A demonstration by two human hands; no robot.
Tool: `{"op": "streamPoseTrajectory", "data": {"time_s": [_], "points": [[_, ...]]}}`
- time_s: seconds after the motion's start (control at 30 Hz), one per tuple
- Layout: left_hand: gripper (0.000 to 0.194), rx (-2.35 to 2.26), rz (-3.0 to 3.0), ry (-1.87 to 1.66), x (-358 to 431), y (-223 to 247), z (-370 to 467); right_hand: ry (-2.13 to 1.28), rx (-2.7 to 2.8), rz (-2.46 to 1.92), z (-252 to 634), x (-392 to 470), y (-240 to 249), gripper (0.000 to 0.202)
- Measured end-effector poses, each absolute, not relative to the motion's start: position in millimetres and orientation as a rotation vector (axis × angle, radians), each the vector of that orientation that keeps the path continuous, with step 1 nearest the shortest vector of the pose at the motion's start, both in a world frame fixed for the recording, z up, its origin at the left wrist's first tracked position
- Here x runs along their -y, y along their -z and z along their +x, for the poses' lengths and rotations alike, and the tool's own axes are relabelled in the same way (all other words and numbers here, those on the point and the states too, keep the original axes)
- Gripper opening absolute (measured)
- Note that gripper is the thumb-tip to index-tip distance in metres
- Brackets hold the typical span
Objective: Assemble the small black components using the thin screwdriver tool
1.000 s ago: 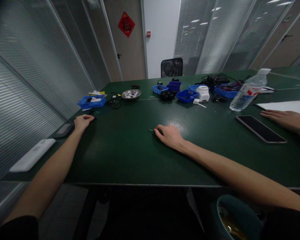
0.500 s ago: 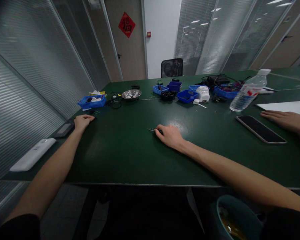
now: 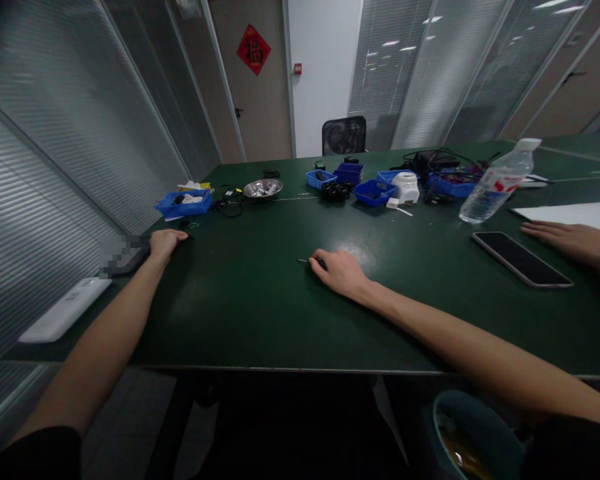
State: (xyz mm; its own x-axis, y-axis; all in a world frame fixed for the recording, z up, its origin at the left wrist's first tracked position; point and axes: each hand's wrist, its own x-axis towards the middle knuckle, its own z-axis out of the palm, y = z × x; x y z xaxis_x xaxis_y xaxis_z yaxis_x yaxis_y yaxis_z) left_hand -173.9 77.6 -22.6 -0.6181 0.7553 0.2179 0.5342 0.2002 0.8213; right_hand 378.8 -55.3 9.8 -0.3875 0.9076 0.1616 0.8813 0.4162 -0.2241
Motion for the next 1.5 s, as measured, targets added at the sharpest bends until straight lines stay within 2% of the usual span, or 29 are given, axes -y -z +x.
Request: {"op": "streamPoseTrajectory", "data": {"time_s": [0.6,0.93,1.17,1.5], "points": [[0.019,-2.289,1.268,-1.24,-68,15,-171,-0.223,2.415,-1.56,379,57,-13,0.043],[0.028,-2.174,1.218,-1.162,-59,-2,-166,-0.147,2.425,-1.577,380,54,-9,0.043],[0.028,-2.109,1.2,-1.131,-63,-3,-165,-0.158,2.422,-1.569,379,55,-10,0.044],[0.016,-2.268,1.327,-1.064,-54,-8,-152,-0.202,2.424,-1.573,380,56,-13,0.043]]}}
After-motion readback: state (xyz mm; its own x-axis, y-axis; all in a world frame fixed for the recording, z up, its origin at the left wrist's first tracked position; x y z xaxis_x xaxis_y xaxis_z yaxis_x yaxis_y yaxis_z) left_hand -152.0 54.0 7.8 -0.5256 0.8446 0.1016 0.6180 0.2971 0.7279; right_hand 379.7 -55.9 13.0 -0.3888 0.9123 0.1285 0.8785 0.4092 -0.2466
